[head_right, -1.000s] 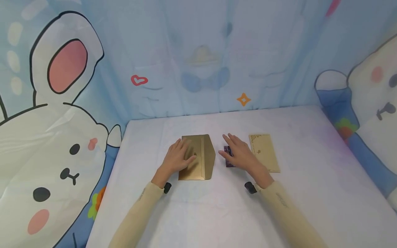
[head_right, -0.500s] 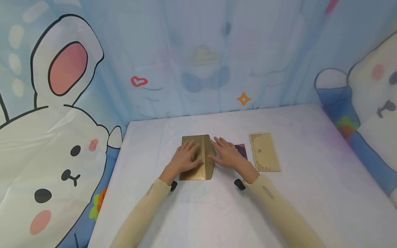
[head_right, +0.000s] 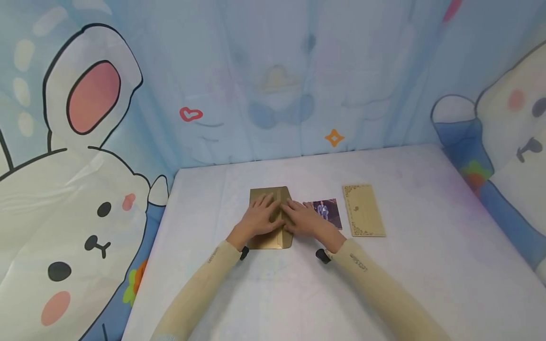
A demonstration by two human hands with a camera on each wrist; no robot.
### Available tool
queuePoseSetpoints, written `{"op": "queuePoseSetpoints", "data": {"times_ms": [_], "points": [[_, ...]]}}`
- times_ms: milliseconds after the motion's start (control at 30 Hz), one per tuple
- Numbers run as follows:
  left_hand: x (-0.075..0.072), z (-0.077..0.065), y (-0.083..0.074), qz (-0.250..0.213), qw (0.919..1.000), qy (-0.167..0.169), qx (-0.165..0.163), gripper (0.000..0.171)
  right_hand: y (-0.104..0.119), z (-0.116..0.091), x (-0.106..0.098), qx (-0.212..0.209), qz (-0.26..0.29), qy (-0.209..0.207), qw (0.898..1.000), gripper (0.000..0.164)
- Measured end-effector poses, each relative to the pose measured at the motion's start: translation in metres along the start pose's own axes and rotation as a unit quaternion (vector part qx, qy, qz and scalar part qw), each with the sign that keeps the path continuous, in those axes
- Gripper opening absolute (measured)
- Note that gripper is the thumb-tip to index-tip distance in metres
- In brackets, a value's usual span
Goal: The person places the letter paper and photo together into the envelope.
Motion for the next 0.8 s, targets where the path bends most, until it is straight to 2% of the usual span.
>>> {"op": "queuePoseSetpoints", "data": {"times_ms": [233, 400, 600, 800], "points": [[0.0018, 0.0031, -0.0016, -0.001, 0.9992, 0.033, -0.022, 0.067, 0.0029, 0.0007, 0.0028, 0.016, -0.018, 0.039, 0.999, 0.069], [0.0031, 0.0022, -0.0031, -0.002, 0.9983, 0.052, -0.027, 0.067, 0.0011, 0.0016, 0.0050, 0.012, -0.020, 0.042, 0.999, 0.068], [0.0063, 0.0033, -0.0042, 0.008, 0.9974, 0.058, -0.041, 0.065, -0.0003, 0.0023, 0.0064, 0.012, -0.035, 0.045, 0.998, 0.067], [0.0045, 0.0074, -0.0065, -0.014, 0.9957, 0.071, -0.058, 0.060, 0.0021, 0.0009, 0.0004, 0.022, -0.031, 0.046, 0.998, 0.068]]}}
Point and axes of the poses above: each hand's wrist, its own z-axis towards the middle knuckle, its own x-axis out of the palm, y = z × x, the point moved 1 cm from there along z, towards the middle knuckle, and after that the axes turned 10 degrees about x, right-handed, at the moved point
